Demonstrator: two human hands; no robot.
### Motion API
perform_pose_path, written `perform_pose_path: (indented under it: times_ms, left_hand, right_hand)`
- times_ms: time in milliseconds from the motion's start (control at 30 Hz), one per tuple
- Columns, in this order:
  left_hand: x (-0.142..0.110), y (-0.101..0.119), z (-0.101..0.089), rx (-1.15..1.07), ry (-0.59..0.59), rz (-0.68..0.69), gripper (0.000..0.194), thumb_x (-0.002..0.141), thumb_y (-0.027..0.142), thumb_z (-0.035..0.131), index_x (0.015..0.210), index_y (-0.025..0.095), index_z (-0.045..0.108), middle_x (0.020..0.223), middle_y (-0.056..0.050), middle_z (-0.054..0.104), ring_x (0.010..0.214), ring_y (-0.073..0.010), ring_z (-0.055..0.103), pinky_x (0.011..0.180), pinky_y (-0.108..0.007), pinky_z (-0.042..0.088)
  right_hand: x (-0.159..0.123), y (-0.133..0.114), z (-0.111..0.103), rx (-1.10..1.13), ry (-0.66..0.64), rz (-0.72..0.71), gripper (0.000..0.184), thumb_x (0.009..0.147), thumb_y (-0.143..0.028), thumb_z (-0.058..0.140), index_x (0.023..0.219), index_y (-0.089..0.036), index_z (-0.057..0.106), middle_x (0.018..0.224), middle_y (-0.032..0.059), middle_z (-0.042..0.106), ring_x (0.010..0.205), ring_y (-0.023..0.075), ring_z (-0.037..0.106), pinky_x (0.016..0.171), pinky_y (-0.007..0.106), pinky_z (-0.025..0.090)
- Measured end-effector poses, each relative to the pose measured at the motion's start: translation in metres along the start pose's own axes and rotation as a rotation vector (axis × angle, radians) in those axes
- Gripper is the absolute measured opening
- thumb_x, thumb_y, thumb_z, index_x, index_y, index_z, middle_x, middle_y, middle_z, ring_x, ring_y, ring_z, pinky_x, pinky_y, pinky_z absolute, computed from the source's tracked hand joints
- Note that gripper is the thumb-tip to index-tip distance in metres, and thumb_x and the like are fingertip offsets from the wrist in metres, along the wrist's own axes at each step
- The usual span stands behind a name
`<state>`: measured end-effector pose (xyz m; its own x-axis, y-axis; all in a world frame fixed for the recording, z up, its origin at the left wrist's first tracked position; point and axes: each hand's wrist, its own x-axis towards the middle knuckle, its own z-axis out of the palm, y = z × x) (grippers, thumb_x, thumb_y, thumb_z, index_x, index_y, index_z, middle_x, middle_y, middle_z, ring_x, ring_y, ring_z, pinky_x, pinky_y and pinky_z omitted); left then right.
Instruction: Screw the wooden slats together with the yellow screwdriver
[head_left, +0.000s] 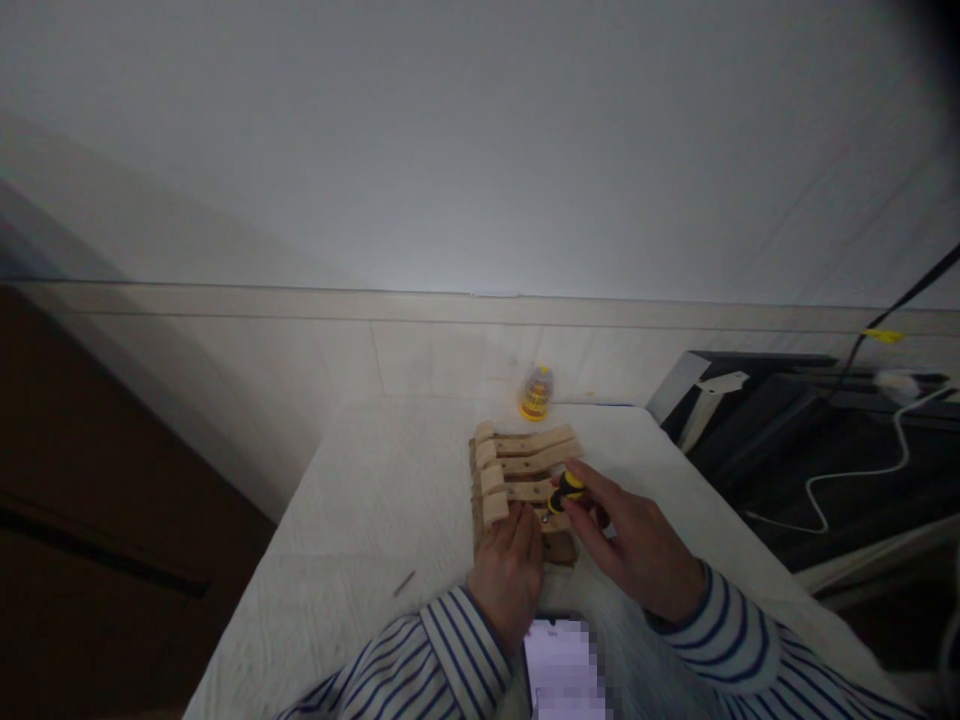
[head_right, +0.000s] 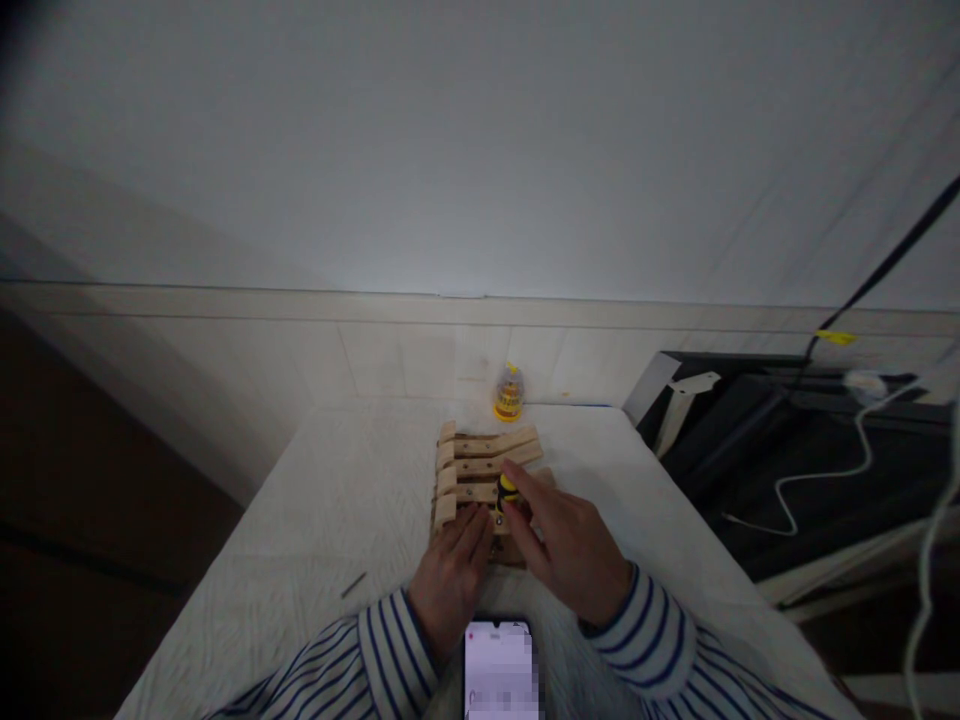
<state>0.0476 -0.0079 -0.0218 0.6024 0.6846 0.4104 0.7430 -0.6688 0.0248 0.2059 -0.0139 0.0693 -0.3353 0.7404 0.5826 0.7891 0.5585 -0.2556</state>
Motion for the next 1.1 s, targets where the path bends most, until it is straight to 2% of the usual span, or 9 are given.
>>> perform_pose_path:
  times_ms: [633,800,1100]
  left_hand:
    - [-0.0002,0.0007,-0.0007,-0.004,-0.002,-0.011,0.032,0.087,0.013,0.045,0.117,0.005,0.052,0.120,-0.016,0.058,0.115,-0.0249,0.052,0.090,-0.036,0.048]
    - [0.0003,0.0004,-0.0022,-0.004,0.004,-0.011,0.032,0.087,0.012,0.044,0.117,0.005,0.052,0.120,-0.016,0.057,0.115,-0.0254,0.051,0.089,-0.035,0.048]
    - [0.0002,0.0004,-0.0016,-0.001,0.035,0.004,0.031,0.087,0.011,0.044,0.115,0.005,0.054,0.119,-0.015,0.058,0.113,-0.0265,0.053,0.088,-0.036,0.049]
  right_hand:
    - [-0.0026,0.0015,0.0061,0.009,0.041,0.001,0.038,0.088,-0.025,0.044,0.125,-0.018,0.041,0.080,0.0049,0.068,0.060,0.0161,0.063,0.054,0.028,0.053]
    - [-0.0039,0.0040,0.0069,0.036,0.046,0.050,0.035,0.088,-0.027,0.045,0.122,-0.017,0.043,0.071,0.0024,0.065,0.055,0.0154,0.061,0.053,0.028,0.052]
    - [-0.0075,0.0085,0.0088,0.057,0.073,0.097,0.034,0.088,-0.028,0.048,0.119,-0.017,0.043,0.076,0.0042,0.066,0.058,0.0162,0.063,0.052,0.028,0.052]
